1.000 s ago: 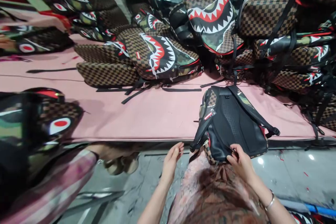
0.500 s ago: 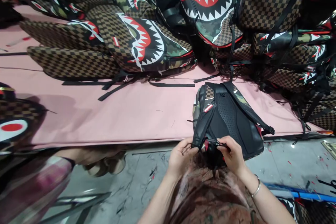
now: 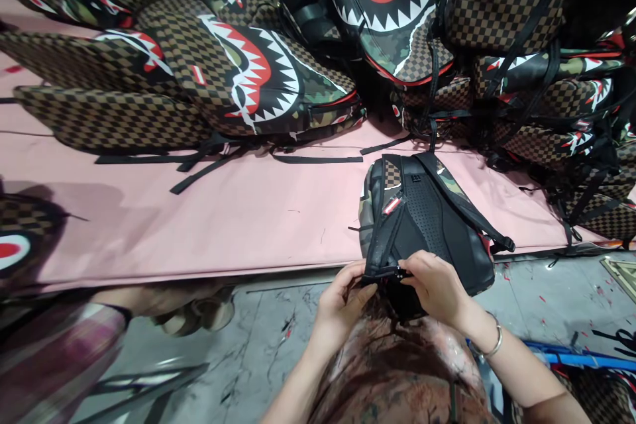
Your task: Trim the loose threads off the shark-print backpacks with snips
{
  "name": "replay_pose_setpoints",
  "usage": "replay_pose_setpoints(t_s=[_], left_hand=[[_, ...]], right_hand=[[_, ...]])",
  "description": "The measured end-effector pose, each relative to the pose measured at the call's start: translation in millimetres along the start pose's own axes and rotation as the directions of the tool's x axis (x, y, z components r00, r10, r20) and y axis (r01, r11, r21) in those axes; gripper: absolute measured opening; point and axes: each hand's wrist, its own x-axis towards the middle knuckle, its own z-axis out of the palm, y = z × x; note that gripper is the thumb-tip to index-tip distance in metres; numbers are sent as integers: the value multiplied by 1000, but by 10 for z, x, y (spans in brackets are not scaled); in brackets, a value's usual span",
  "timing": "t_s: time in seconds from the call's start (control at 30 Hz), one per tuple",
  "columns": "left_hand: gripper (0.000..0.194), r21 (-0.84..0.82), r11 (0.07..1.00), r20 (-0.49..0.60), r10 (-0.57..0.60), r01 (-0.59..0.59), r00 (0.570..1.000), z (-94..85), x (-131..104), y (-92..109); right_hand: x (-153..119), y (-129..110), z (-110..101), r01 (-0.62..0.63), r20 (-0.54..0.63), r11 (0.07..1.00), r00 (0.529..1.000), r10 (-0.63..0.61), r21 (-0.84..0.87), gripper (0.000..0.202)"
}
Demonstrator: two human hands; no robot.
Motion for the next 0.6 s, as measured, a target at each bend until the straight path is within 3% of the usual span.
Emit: replay_pose_setpoints(t_s=[0.13,0.33,0.6], left_hand=[[25,42,999,-24,-18,19,1000,22,-14,30],[30,6,997,-46,-71,71,996,84,-29,39],[28,38,998,-77,-47,50,996,203,-47,6]], right_hand=[[22,25,6,55,20,997,998,-54,-62,13],[7,155,27,35,-86,999,996,-31,40,12],[30,178,-56,107,43,994,993,-107,0,16]])
